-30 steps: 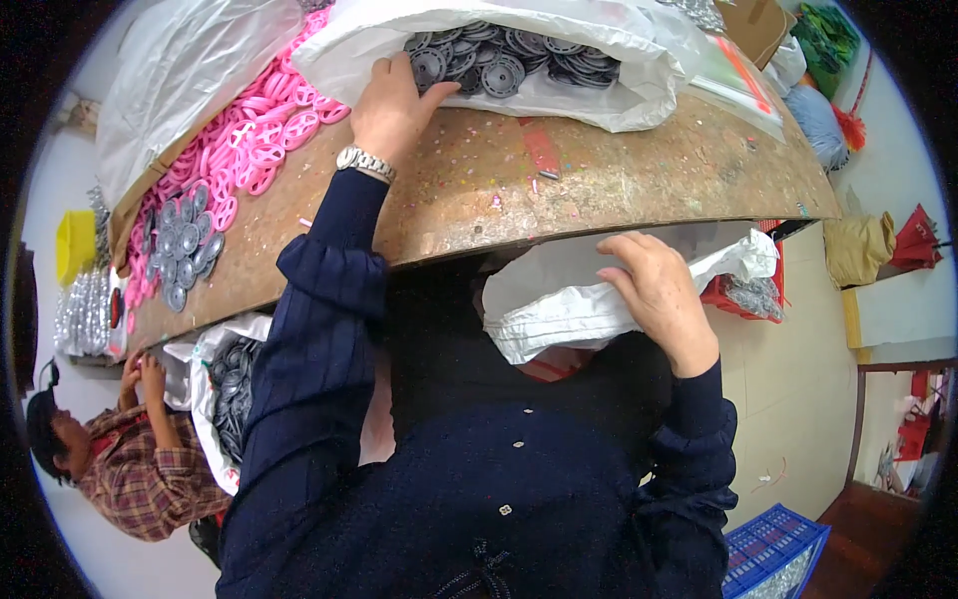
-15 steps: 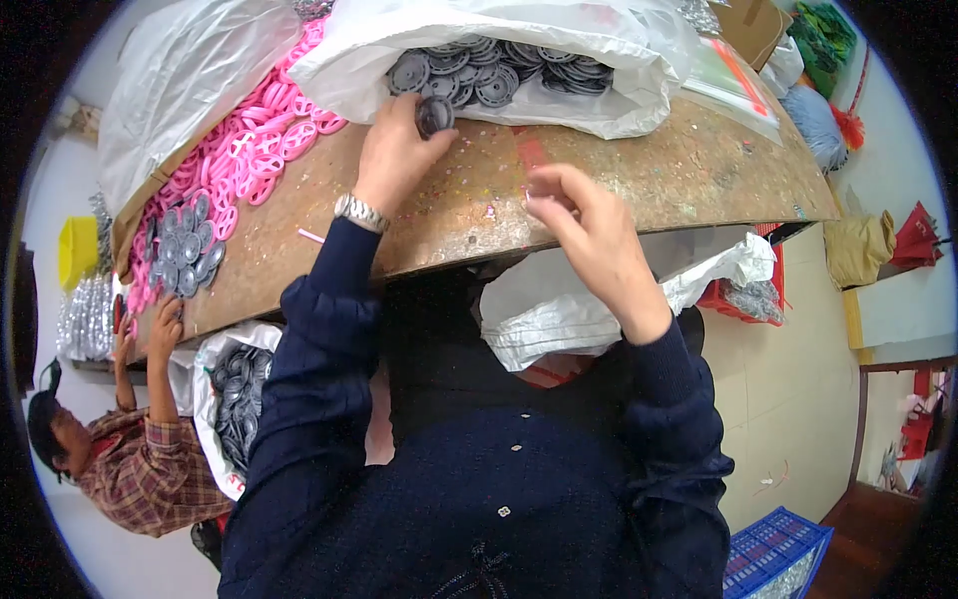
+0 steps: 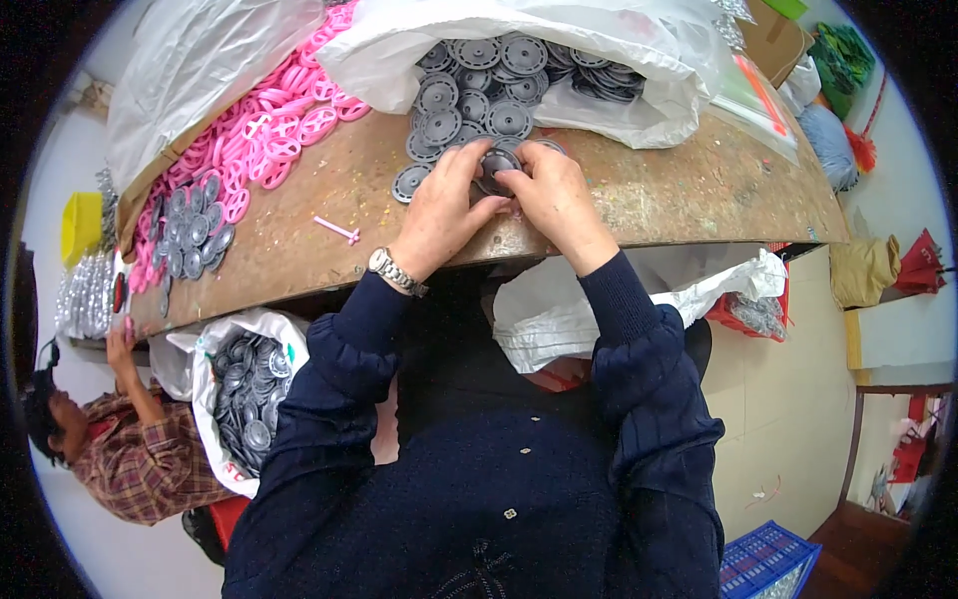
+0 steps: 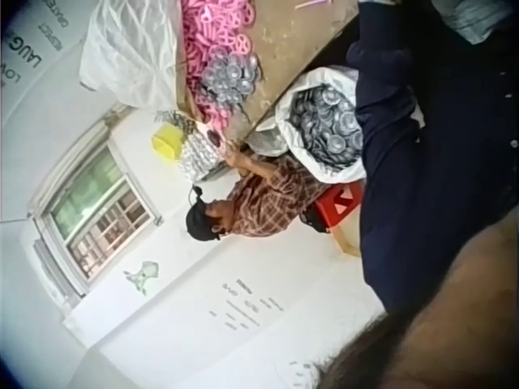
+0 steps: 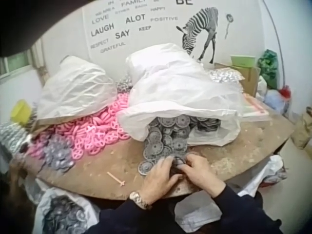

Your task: Assembling circular plastic toy components by fitting different colored parts together at a workbench.

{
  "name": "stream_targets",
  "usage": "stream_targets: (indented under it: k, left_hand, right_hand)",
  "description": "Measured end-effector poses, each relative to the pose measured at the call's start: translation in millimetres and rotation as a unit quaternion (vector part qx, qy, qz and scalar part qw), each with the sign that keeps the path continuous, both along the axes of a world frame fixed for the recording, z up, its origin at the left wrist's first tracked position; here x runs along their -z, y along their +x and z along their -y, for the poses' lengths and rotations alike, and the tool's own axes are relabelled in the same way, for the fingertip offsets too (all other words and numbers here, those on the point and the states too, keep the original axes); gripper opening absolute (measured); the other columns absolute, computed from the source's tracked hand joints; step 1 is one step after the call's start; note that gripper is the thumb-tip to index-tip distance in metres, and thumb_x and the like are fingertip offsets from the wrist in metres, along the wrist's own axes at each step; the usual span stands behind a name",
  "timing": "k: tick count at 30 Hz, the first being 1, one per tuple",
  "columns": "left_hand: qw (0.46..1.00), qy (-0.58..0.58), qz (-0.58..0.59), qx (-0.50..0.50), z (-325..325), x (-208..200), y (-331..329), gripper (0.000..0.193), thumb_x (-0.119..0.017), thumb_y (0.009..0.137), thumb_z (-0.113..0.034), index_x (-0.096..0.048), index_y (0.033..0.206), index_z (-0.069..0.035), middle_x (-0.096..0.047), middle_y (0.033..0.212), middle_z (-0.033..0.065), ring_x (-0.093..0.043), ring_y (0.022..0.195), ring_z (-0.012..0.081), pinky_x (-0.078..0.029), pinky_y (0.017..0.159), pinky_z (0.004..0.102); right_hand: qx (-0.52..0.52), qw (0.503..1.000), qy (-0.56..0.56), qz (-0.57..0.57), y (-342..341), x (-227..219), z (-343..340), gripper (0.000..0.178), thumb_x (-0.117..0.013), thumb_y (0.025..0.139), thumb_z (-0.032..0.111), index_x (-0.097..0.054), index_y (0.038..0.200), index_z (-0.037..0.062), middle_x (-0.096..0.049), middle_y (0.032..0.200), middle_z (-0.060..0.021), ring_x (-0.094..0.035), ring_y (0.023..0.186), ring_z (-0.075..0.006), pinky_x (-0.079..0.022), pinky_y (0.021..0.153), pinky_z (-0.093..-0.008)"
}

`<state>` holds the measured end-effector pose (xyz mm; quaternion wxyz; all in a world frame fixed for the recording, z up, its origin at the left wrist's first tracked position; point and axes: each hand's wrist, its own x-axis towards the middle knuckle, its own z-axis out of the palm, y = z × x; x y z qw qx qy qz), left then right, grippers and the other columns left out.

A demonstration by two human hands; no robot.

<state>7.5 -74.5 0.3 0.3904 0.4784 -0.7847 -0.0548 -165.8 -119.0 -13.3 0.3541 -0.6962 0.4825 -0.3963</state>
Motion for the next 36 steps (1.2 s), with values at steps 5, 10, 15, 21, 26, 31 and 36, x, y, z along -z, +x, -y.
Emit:
stream_targets:
  k: [5,10,15,21,26,31,36]
  left_hand:
    - [0.996,0.051,-0.070,0.026,-1,-8,12,0.046,-0.072,0.083,-0.014,-0.056,0.125,-0.004,-0.059,0.101,0.0139,-0.062,0.080,0.0253,-0.051,0.072,0.0355]
    - [0.996,-0.029,-0.082,-0.018,9,-23,38,0.012,-0.068,0.085,-0.013,-0.069,0.092,-0.003,-0.063,0.090,0.0146,-0.064,0.081,0.0329,-0.052,0.072,0.0416]
    - [0.958,-0.078,0.152,-0.229,56,-28,107,0.020,-0.065,0.081,-0.013,-0.069,0.098,-0.004,-0.064,0.094,0.0202,-0.063,0.087,0.0375,-0.052,0.077,0.0470]
    - [0.911,-0.054,0.257,-0.319,123,-12,176,0.049,-0.073,0.082,-0.040,-0.063,0.120,-0.009,-0.062,0.106,0.0222,-0.062,0.094,0.0434,-0.052,0.080,0.0524]
    - [0.882,-0.002,0.303,-0.360,141,-11,167,0.061,-0.070,0.080,-0.059,-0.062,0.124,-0.017,-0.055,0.124,0.0168,-0.061,0.105,0.0395,-0.049,0.085,0.0605]
    - [0.910,0.068,0.272,-0.305,142,-4,178,0.059,-0.068,0.084,-0.055,-0.059,0.130,-0.019,-0.055,0.122,0.0215,-0.060,0.108,0.0412,-0.052,0.085,0.0550]
    - [0.937,0.081,0.239,-0.241,116,0,190,0.059,-0.069,0.084,-0.050,-0.053,0.134,-0.022,-0.052,0.122,0.0260,-0.059,0.110,0.0447,-0.052,0.085,0.0547]
  right_hand:
    - [0.013,0.999,0.040,0.024,4,-6,-3,0.026,-0.068,0.086,0.021,-0.066,0.098,-0.0028,-0.067,0.075,-0.0168,-0.067,0.066,-0.0232,-0.051,0.062,-0.0358]
    - [0.008,0.999,-0.004,0.033,-5,-2,-6,0.016,-0.064,0.094,0.016,-0.061,0.096,0.0002,-0.061,0.073,-0.0005,-0.057,0.062,-0.0060,-0.044,0.055,-0.0219]
    - [0.012,0.991,0.002,0.130,-8,-5,-21,0.010,-0.064,0.095,0.015,-0.062,0.092,0.0049,-0.058,0.074,0.0042,-0.052,0.063,-0.0014,-0.038,0.054,-0.0192]
    - [0.010,0.995,-0.031,0.090,0,-3,-27,0.010,-0.064,0.094,0.012,-0.061,0.092,0.0028,-0.056,0.071,0.0047,-0.053,0.063,-0.0040,-0.041,0.057,-0.0213]
    - [0.016,0.998,-0.036,0.049,-1,-12,-36,0.009,-0.064,0.093,0.010,-0.061,0.092,0.0010,-0.057,0.071,0.0016,-0.054,0.064,-0.0052,-0.043,0.058,-0.0228]
    - [0.014,0.997,-0.073,0.015,-1,-8,-33,0.009,-0.064,0.092,0.009,-0.060,0.091,0.0003,-0.058,0.071,0.0006,-0.055,0.064,-0.0057,-0.043,0.058,-0.0231]
    - [0.002,0.997,-0.069,0.037,1,-14,-38,0.009,-0.064,0.092,0.008,-0.061,0.091,-0.0003,-0.060,0.071,-0.0008,-0.057,0.064,-0.0068,-0.044,0.059,-0.0246]
